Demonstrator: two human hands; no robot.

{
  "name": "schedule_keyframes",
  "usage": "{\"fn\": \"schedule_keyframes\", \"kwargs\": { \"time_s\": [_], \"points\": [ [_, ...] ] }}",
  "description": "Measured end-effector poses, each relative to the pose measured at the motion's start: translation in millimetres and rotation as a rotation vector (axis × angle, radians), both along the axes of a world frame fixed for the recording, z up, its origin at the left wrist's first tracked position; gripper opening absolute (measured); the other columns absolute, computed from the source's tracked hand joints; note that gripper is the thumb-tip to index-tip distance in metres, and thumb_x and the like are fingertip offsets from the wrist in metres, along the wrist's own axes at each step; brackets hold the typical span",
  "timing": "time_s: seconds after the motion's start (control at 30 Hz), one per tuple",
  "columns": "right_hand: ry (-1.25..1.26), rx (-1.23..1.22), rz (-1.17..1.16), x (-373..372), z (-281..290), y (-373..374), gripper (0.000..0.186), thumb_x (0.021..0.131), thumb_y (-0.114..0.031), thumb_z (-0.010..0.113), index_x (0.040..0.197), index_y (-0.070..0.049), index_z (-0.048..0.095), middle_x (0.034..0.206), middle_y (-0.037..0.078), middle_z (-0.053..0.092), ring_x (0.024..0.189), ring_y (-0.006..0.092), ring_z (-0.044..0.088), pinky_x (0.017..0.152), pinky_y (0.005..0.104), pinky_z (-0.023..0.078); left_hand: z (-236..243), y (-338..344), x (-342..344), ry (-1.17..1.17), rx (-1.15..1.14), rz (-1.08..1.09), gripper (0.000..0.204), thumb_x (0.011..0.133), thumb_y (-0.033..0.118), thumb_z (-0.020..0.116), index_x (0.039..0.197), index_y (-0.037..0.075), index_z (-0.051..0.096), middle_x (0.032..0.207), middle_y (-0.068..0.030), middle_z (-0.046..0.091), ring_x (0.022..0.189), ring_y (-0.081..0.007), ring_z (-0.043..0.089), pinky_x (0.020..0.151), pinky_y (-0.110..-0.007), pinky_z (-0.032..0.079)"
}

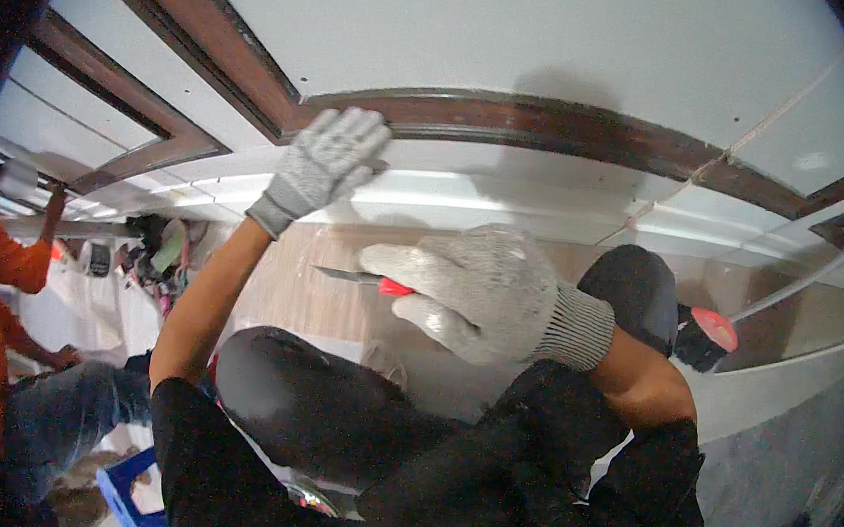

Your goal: The person uses a utility knife to trim excess material from the edge of a wall molding while kneeling on the floor.

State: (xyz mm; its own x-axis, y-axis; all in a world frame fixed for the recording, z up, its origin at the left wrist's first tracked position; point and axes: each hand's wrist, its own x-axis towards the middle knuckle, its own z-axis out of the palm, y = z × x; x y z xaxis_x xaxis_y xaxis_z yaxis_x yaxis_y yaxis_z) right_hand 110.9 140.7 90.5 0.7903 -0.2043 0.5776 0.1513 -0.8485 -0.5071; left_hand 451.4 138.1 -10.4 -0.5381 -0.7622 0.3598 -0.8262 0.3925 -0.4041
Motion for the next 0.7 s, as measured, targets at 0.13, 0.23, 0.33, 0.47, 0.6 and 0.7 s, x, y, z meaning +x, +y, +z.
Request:
{"fn": "schedule_keyframes", "kwargs": {
  "time_s": [0.13,0.23,0.33,0.47,0.6,0.7],
  "points": [
    [0.182,0.123,-0.089,4.2,26.6,4.6,0.044,0.089,-0.015,0.06,0.132,-0.009,0.064,0.109,0.017,0.072,0.093,0.0343,0.07,0.08,0.0429,0.056,13.9,-48.0,-76.6,-0.062,0.138,-0.206,0.058,0.099,0.035,0.056,0.152,0.014,0.046,0.162,-0.0069,0.04,0.151,-0.0225,0.034,0.125,-0.042,0.025],
    [0.216,0.012,-0.184,11.1,28.5,9.5,0.044,0.089,-0.013,0.059,0.132,-0.006,0.063,0.11,0.019,0.071,0.096,0.0344,0.07,0.082,0.0424,0.056,18.1,-75.7,-122.2,-0.026,0.062,-0.404,0.061,0.092,0.034,0.06,0.147,0.01,0.052,0.159,-0.0119,0.044,0.15,-0.023,0.037,0.124,-0.041,0.028],
    [0.256,0.009,-0.271,12.3,47.8,17.5,0.043,0.09,-0.012,0.058,0.132,-0.004,0.063,0.108,0.019,0.071,0.097,0.0348,0.07,0.083,0.042,0.055,32.9,-104.2,-181.9,0.077,0.223,-0.549,0.057,0.091,0.031,0.059,0.144,0.009,0.054,0.157,-0.0125,0.044,0.148,-0.0268,0.038,0.122,-0.04,0.031],
    [0.369,0.19,-0.3,24.3,86.0,45.2,0.045,0.09,-0.016,0.058,0.134,-0.005,0.061,0.103,0.019,0.071,0.094,0.038,0.07,0.083,0.0442,0.055,-26.2,-129.9,-224.9,0.481,-0.01,-0.744,0.045,0.092,0.027,0.059,0.132,0.008,0.06,0.135,-0.0127,0.06,0.126,-0.0318,0.055,0.109,-0.042,0.042],
    [0.395,0.126,-0.528,24.9,82.1,46.3,0.044,0.091,-0.018,0.059,0.133,-0.004,0.062,0.1,0.02,0.071,0.092,0.0372,0.07,0.081,0.0434,0.055,-10.2,-124.8,-242.2,0.669,0.151,-0.688,0.031,0.096,0.028,0.053,0.117,0.01,0.068,0.118,-0.012,0.068,0.111,-0.0321,0.065,0.099,-0.044,0.05],
    [0.408,0.322,-0.729,23.8,99.1,54.6,0.042,0.093,-0.02,0.058,0.131,-0.004,0.065,0.103,0.019,0.071,0.094,0.0349,0.071,0.085,0.0403,0.055,59.7,-97.3,-226.0,0.838,0.524,-0.498,0.031,0.098,0.028,0.051,0.112,0.008,0.069,0.11,-0.0139,0.071,0.106,-0.0339,0.069,0.094,-0.045,0.054]
  ]
}}
